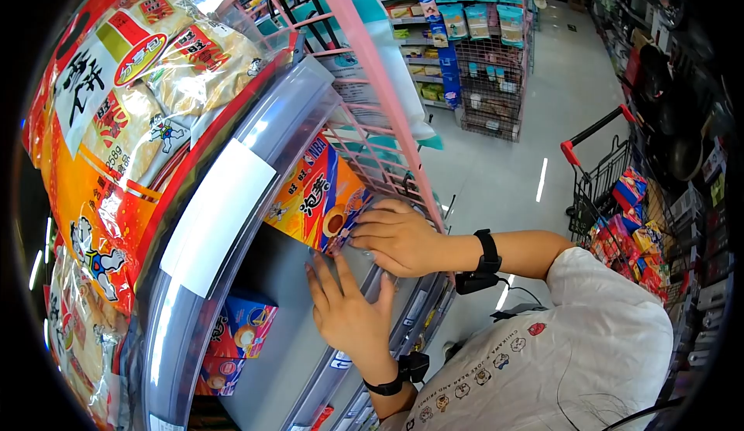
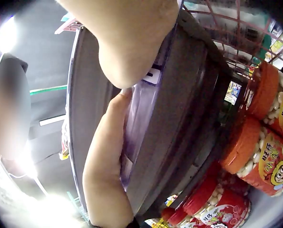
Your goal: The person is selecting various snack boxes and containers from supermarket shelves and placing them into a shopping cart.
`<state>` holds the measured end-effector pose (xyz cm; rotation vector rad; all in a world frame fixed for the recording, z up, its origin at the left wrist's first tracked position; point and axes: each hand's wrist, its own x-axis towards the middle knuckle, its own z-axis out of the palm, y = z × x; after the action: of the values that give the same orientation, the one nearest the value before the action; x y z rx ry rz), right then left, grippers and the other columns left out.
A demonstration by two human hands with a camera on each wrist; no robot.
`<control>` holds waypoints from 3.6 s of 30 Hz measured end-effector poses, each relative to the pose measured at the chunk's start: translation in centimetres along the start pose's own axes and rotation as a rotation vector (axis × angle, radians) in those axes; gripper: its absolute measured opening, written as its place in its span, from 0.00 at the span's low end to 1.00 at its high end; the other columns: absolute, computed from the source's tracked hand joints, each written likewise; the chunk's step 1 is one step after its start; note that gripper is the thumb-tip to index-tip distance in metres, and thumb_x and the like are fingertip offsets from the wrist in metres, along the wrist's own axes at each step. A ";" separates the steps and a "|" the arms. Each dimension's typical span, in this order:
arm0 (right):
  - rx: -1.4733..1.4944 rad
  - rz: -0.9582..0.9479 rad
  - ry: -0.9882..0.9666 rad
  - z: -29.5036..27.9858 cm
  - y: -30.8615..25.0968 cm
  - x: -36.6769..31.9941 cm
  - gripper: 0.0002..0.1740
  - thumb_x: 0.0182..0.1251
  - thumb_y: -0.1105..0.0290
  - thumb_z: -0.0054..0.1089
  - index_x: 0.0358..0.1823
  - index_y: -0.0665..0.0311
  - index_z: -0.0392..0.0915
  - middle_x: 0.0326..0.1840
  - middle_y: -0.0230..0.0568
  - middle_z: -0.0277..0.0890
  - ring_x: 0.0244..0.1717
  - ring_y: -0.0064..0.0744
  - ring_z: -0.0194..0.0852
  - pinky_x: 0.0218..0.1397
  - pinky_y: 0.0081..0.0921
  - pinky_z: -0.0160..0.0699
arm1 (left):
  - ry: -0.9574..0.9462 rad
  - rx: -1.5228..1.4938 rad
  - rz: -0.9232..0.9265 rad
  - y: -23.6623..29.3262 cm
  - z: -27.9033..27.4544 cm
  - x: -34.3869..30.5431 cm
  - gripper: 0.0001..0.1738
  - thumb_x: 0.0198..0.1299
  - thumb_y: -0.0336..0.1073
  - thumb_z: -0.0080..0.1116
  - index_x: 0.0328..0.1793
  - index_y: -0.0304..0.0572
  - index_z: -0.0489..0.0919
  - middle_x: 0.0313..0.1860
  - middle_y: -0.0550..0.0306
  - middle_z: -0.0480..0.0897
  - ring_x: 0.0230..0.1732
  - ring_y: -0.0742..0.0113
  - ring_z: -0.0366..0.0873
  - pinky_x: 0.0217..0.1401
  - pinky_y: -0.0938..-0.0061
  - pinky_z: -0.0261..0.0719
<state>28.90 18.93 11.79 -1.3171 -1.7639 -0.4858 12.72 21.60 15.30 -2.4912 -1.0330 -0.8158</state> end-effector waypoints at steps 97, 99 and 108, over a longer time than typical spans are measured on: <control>-0.121 2.679 0.001 -31.7 -4.6 -69.2 0.34 0.61 0.39 0.36 0.47 0.60 0.79 0.46 0.52 0.78 0.49 0.52 0.76 0.52 0.56 0.68 | -2.795 0.177 0.975 76.6 26.1 -34.1 0.19 0.53 0.45 0.58 0.49 0.48 0.74 0.39 0.62 0.79 0.40 0.71 0.75 0.52 0.77 0.69; -0.133 2.661 -0.017 -34.0 -4.6 -67.2 0.35 0.63 0.38 0.34 0.44 0.61 0.80 0.45 0.50 0.79 0.45 0.53 0.78 0.46 0.49 0.74 | -2.787 0.043 0.803 76.0 25.9 -33.3 0.20 0.52 0.47 0.57 0.49 0.47 0.74 0.42 0.59 0.80 0.45 0.68 0.75 0.54 0.73 0.68; -0.229 2.516 0.283 -34.3 -5.2 -67.1 0.37 0.66 0.42 0.26 0.39 0.65 0.81 0.41 0.55 0.79 0.44 0.56 0.77 0.52 0.47 0.72 | -2.531 -0.361 0.608 73.0 24.1 -30.8 0.35 0.52 0.57 0.56 0.59 0.42 0.67 0.61 0.53 0.71 0.63 0.62 0.65 0.59 0.68 0.65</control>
<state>42.91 -46.83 -22.68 -2.1866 0.9183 0.6027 57.05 -33.32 -28.02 -2.4256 -0.0365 2.9925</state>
